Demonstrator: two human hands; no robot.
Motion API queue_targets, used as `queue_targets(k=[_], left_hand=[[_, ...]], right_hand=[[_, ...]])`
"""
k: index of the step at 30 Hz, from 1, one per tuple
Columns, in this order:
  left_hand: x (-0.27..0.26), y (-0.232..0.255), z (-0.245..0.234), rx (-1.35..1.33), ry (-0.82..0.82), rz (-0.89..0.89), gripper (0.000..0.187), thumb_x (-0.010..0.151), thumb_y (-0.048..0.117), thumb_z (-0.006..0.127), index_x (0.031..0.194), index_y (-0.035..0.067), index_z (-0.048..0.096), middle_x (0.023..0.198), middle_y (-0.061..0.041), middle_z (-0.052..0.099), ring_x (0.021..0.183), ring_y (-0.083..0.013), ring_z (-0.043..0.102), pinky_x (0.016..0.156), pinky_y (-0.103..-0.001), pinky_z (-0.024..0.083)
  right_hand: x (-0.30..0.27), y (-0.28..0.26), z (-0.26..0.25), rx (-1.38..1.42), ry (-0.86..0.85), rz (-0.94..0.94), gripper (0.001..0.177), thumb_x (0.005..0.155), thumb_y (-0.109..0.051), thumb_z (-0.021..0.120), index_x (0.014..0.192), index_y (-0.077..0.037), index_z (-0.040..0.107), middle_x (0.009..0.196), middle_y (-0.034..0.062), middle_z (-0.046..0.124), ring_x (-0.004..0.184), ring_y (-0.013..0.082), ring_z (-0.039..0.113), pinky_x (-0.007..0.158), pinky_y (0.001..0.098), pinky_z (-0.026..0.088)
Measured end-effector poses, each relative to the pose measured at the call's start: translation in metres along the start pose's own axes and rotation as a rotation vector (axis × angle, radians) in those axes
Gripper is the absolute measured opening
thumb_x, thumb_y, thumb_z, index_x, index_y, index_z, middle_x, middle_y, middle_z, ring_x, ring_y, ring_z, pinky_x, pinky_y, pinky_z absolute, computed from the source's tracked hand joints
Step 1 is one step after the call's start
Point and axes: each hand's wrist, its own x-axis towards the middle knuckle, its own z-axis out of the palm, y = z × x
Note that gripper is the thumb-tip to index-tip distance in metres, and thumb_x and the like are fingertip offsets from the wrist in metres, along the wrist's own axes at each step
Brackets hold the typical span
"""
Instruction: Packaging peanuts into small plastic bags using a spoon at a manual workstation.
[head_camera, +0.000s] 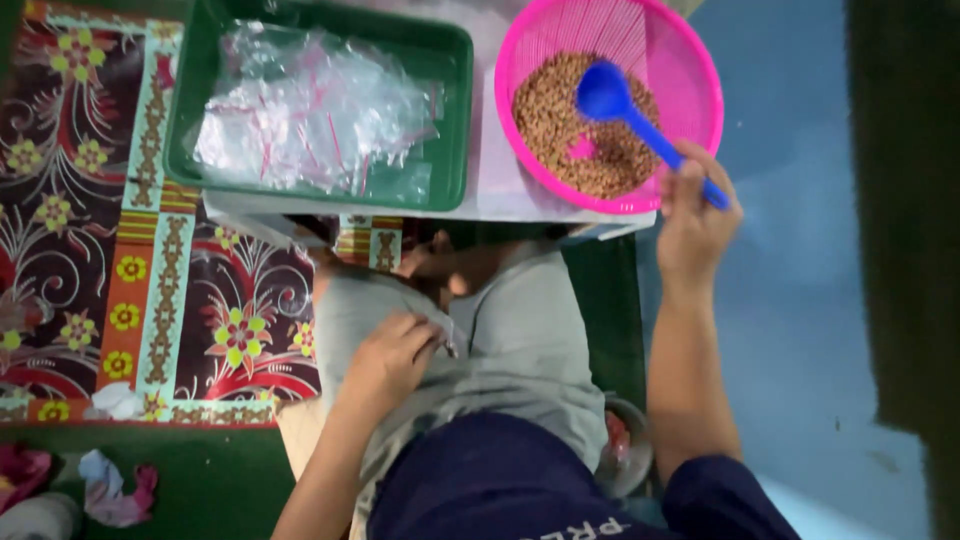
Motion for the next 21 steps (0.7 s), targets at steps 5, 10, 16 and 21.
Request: queue_targets(k=[5, 10, 16, 21], left_hand=[[0.013, 0.015, -0.027, -0.082, -0.006, 0.090, 0.010, 0.097, 0.022, 0.071, 0.099, 0.013, 0.075, 0.092, -0.002, 0.072, 0.091, -0.0205, 0.073, 0.074, -0.028, 0.060], [0.013, 0.013, -0.033, -0.080, -0.039, 0.085, 0.010, 0.099, 0.023, 0.069, 0.101, 0.014, 0.073, 0.091, 0.000, 0.070, 0.089, -0.0180, 0.071, 0.071, -0.027, 0.060], [0.012, 0.010, -0.027, -0.071, -0.033, 0.104, 0.011, 0.097, 0.024, 0.072, 0.098, 0.013, 0.073, 0.090, -0.001, 0.070, 0.092, -0.0214, 0.071, 0.074, -0.029, 0.060], [0.014, 0.008, -0.026, -0.090, -0.078, 0.108, 0.009, 0.098, 0.024, 0.070, 0.099, 0.015, 0.073, 0.089, 0.000, 0.068, 0.093, -0.0203, 0.070, 0.074, -0.028, 0.059]], right_hand=[[-0.002, 0.029, 0.011, -0.545, -0.217, -0.412, 0.021, 0.106, -0.016, 0.069, 0.124, -0.008, 0.077, 0.112, 0.0160, 0.076, 0.106, 0.0342, 0.071, 0.093, 0.0429, 0.055], [-0.008, 0.017, 0.018, -0.455, -0.252, -0.390, 0.023, 0.110, -0.023, 0.064, 0.119, -0.008, 0.079, 0.097, 0.0126, 0.076, 0.092, 0.0257, 0.074, 0.083, 0.0363, 0.058], [-0.008, 0.011, 0.017, -0.377, -0.145, -0.337, 0.027, 0.111, -0.024, 0.059, 0.115, -0.006, 0.079, 0.082, 0.0116, 0.077, 0.079, 0.0195, 0.074, 0.073, 0.0326, 0.058], [-0.008, 0.008, 0.012, -0.428, -0.102, -0.378, 0.032, 0.115, -0.027, 0.057, 0.117, -0.003, 0.078, 0.082, 0.0135, 0.077, 0.071, 0.0184, 0.069, 0.068, 0.0328, 0.057]])
